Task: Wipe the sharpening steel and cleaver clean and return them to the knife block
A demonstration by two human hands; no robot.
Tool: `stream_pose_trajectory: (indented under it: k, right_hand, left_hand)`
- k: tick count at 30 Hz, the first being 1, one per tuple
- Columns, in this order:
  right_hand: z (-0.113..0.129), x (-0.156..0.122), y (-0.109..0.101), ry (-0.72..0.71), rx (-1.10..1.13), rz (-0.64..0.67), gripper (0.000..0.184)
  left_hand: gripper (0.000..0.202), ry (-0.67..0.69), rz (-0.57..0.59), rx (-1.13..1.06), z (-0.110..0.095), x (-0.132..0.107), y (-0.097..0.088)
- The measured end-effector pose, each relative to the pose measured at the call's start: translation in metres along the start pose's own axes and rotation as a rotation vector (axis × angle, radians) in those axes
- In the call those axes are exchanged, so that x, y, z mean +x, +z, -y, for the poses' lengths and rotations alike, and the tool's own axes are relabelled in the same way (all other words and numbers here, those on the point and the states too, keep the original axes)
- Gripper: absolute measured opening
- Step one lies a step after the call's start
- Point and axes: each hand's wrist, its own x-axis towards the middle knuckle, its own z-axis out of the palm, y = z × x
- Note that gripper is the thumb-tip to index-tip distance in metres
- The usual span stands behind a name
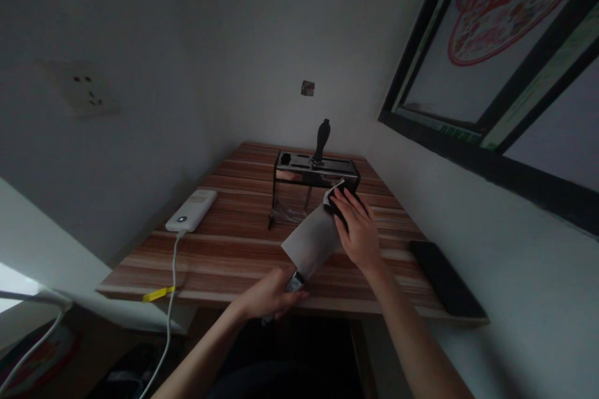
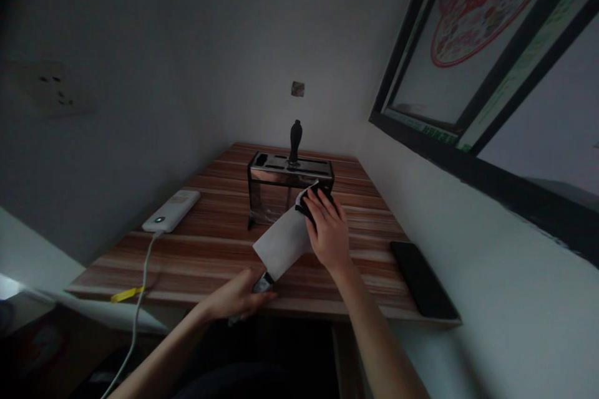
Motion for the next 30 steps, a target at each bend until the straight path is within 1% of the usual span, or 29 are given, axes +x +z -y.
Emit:
stream_pose_trajectory:
  k: [4,9,14,21,25,29,30]
  right_hand:
    - [0.0,0.0,-0.001,0.035,0.006,-0.033,0.039]
    - [0.002,-0.002,0.001,0.036,0.004,-0.058,0.038]
    - [0.012,-0.006,0.003,0.019,-0.001,-0.051,0.038]
    - [0.05,-0.022,0.012,0.001,0.062,0.062,0.039]
    - [0.074,-0.034,0.019,-0.028,0.122,0.095,0.04]
    - [0.095,-0.047,0.024,-0.048,0.18,0.14,0.045]
    - [0.099,-0.05,0.025,-0.052,0.194,0.155,0.047]
  left_hand:
    - [0.023,-0.009,0.021,0.0,-0.002,-0.001,-0.001]
    - [0.023,-0.036,0.046,-0.003,-0.003,-0.001,-0.001]
    - [0.022,-0.047,0.046,-0.024,-0.005,-0.001,-0.002]
    - [0.02,-0.04,0.036,-0.068,-0.004,0.0,-0.002]
    - [0.014,-0.019,0.022,-0.086,-0.001,0.001,-0.001]
    - [0.004,-0.033,0.032,-0.08,0.006,0.003,0.0]
    - [0.006,-0.041,0.016,-0.069,0.01,0.003,0.0]
